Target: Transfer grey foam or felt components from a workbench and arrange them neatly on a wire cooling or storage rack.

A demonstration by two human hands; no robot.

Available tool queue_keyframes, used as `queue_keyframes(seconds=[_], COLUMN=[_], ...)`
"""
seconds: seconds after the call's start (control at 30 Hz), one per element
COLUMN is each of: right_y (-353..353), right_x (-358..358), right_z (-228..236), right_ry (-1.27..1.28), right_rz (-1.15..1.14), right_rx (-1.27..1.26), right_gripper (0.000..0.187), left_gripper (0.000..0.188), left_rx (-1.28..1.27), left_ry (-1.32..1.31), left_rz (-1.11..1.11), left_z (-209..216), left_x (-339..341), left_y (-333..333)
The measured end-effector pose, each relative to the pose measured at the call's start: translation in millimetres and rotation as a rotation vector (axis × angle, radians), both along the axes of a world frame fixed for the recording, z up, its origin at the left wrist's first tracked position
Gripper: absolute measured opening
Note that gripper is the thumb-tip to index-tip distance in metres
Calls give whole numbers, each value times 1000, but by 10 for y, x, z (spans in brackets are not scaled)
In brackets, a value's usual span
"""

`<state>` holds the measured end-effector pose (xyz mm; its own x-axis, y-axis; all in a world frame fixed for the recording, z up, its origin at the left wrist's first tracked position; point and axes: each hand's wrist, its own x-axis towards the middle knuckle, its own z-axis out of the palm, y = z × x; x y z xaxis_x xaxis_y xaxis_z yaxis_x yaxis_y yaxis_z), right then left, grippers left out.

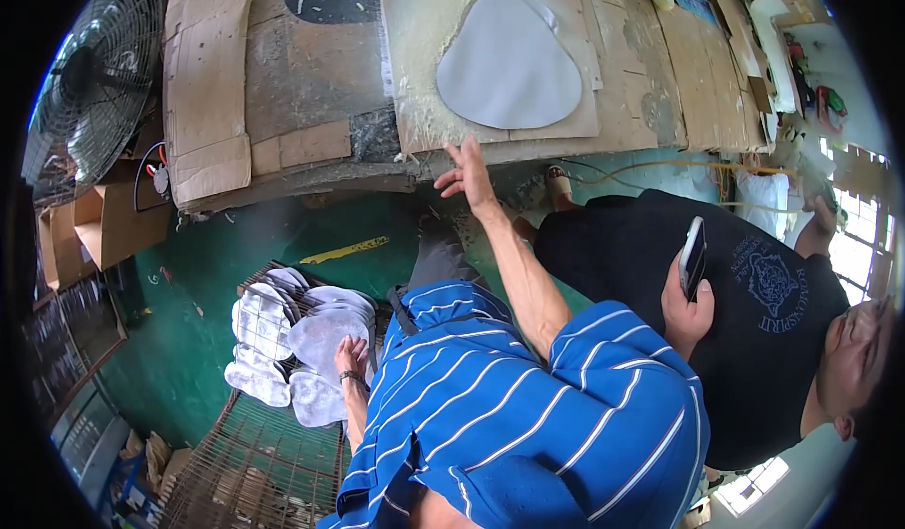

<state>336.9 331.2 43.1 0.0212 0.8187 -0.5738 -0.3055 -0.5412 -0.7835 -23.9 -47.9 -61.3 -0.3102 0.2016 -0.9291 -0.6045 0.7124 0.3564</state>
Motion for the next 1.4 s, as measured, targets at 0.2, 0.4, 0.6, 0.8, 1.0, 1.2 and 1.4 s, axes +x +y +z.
queue_keyframes(seconds=[0.2,0.4,0.6,0.8,1.0,1.2,1.4], right_y=[7,-45,-167,-189,-293,89,90], right_x=[455,395,260,267,368,237,75], right_z=[-305,-329,64,379,138,-224,-198], right_ry=[-220,-796,-1169,-141,-145,-1727,-1838], right_rz=[138,441,648,13,-259,989,1396], right_rx=[164,281,297,167,48,277,178], right_gripper=[86,79,81,72,71,40,30], left_gripper=[60,61,59,58,54,56,58], left_rx=[-62,11,20,-42,-120,-159,-60], left_ry=[-1,-18,-34,-31,-6,-17,40], left_rz=[-63,-74,-63,5,-63,-122,-164], left_z=[-4,6,-39,-59,-73,-165,-36], left_x=[-32,17,70,125,123,70,-56], left_y=[155,252,191,24,-126,-50,220])
